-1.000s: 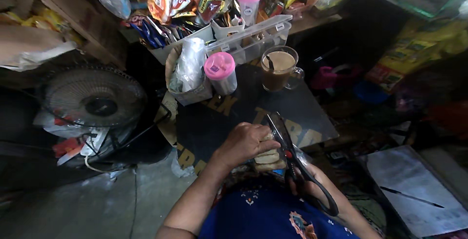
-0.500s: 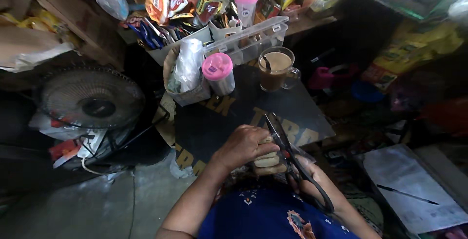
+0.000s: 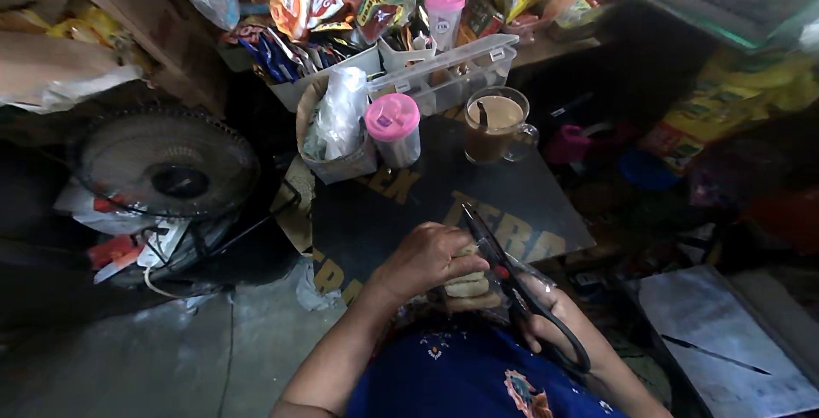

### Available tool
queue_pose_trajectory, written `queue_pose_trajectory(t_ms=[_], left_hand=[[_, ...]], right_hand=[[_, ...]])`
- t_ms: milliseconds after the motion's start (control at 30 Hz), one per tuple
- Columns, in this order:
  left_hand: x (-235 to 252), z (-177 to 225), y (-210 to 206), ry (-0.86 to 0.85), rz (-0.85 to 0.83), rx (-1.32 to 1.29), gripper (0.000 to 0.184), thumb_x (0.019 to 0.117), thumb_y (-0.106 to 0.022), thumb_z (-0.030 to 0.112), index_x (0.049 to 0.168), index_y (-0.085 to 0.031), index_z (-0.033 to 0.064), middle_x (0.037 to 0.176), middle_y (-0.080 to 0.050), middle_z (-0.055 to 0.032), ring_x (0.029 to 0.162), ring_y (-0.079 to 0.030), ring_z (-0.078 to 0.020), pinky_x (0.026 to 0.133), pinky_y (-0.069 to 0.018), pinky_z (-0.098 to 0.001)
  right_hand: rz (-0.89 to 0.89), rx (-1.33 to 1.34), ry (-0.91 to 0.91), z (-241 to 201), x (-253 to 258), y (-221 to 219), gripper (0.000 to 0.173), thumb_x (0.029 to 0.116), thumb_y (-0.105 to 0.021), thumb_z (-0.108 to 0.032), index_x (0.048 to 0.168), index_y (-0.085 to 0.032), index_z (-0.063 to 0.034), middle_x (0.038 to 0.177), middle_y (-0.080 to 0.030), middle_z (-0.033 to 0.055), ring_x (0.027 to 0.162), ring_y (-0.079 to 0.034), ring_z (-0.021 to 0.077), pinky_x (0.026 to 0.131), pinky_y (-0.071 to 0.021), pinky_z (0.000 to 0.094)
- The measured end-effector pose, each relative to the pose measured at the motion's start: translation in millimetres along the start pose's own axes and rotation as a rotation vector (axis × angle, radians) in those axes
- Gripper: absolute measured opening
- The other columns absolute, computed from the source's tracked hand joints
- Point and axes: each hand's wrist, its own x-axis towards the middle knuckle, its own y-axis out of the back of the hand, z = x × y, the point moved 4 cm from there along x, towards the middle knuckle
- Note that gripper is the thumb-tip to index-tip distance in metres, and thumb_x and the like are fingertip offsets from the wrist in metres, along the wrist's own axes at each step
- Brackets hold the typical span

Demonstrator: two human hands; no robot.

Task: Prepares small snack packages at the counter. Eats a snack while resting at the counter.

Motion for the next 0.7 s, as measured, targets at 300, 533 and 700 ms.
queue_pose_trajectory(t_ms=[300, 533, 700], left_hand=[[-0.5, 11.4, -8.4, -0.032, -0.061, -0.001, 0.041, 0.1002, -0.060, 0.036, 0.094, -0.073, -0.0031, 0.087, -0.073, -0.0166, 0.089, -0.071, -0.0298, 0.097, -0.0496, -0.0499], [-10.9, 0.8, 7.2, 0.035, -0.010, 0.007, 0.040, 0.1001, -0.060, 0.036, 0.106, -0.074, -0.0011, 0.096, -0.074, -0.0158, 0.096, -0.072, -0.0296, 0.097, -0.0508, -0.0496], [-30.5, -23.8, 35.5, 0.207, 0.097, -0.025, 0.047, 0.1030, -0.051, 0.040, 0.110, -0.072, -0.0017, 0.103, -0.074, -0.0162, 0.098, -0.071, -0.0261, 0.091, -0.0539, -0.0451]], right_hand=[[0.063, -0.018, 0.017, -0.5, 9.2, -3.7, 0.054, 0.0781, -0.078, -0.062, 0.111, -0.067, -0.0200, 0.077, -0.067, -0.0136, 0.061, -0.060, -0.0030, 0.056, -0.0526, 0.0154], [-0.040, -0.126, -0.093, -12.9, 9.7, -0.8, 0.083, 0.0717, -0.079, -0.070, 0.129, -0.057, -0.0121, 0.080, -0.065, -0.0129, 0.066, -0.061, -0.0005, 0.062, -0.0549, 0.0186], [-0.099, -0.146, -0.077, -20.4, 9.6, 12.8, 0.073, 0.0801, -0.076, -0.062, 0.130, -0.063, -0.0110, 0.080, -0.067, -0.0140, 0.065, -0.062, -0.0021, 0.061, -0.0546, 0.0164]])
